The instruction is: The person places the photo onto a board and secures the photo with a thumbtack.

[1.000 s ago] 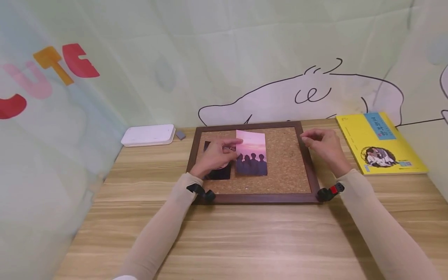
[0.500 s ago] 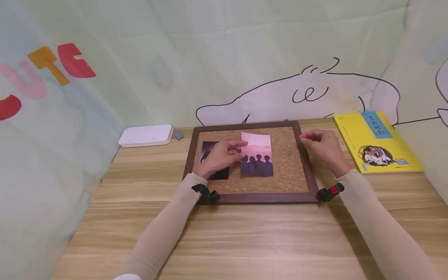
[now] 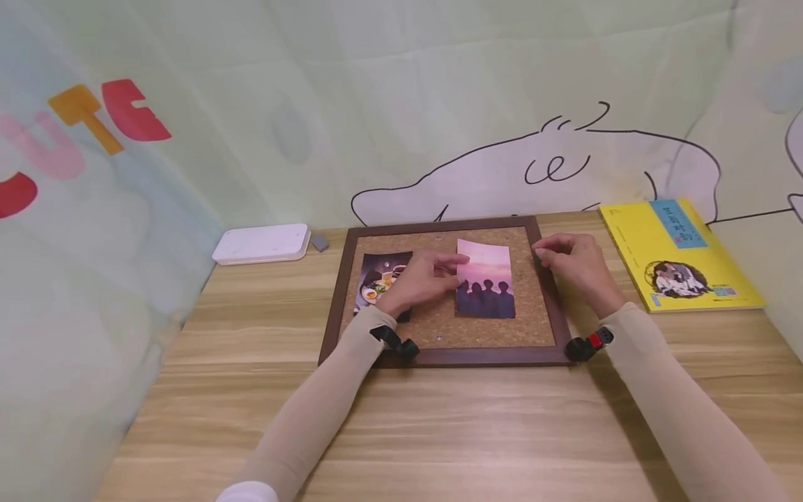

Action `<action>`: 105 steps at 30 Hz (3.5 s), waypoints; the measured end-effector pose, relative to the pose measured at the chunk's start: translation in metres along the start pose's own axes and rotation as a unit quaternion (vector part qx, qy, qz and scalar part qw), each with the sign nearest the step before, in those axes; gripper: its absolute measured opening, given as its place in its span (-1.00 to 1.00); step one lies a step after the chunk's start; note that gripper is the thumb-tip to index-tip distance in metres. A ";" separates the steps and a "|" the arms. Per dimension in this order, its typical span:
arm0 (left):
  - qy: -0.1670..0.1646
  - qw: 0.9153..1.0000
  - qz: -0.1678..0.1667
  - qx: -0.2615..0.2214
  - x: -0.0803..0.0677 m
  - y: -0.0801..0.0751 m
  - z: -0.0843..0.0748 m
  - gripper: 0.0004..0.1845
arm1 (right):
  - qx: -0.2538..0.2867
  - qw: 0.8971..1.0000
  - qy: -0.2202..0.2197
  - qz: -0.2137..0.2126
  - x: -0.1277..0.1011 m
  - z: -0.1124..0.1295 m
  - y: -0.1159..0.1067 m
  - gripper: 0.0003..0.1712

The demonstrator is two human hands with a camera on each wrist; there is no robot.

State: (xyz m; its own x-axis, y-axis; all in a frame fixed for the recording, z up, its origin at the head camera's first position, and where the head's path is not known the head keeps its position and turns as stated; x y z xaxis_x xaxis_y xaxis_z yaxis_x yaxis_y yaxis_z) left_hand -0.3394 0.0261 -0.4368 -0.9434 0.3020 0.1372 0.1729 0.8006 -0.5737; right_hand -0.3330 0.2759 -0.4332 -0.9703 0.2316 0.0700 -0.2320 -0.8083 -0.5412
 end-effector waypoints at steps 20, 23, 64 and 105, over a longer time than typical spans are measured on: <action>0.028 0.999 0.006 0.039 0.005 0.021 -0.013 -0.58 | 0.019 1.000 -0.001 0.011 0.003 -0.002 0.004 -0.57; 0.041 0.998 0.001 0.050 0.006 0.022 -0.015 -0.59 | 0.023 1.000 -0.002 0.012 0.004 -0.002 0.006 -0.58; 0.040 0.994 -0.028 0.094 0.003 0.035 -0.016 -0.60 | -0.096 0.985 -0.044 0.139 0.024 0.026 0.062 -0.67; 0.023 0.996 -0.026 0.087 0.005 0.035 -0.013 -0.61 | -0.138 0.977 0.009 0.161 0.032 0.031 0.071 -0.68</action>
State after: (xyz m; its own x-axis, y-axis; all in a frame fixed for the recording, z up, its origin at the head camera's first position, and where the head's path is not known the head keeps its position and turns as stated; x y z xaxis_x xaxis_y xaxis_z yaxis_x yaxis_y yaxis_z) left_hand -0.3346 0.0626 -0.4455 -0.9353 0.2888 0.2043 0.0691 0.7157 -0.6950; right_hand -0.3830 0.2093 -0.4434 -0.9879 0.0007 -0.1548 0.1152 -0.6649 -0.7380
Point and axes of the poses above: each hand's wrist, its own x-axis towards the middle knuckle, its own y-axis out of the palm, z = x × y, the point moved 10 cm from there along x, towards the middle knuckle, and after that the axes turned 13 degrees about -z, right-handed, at the moved point
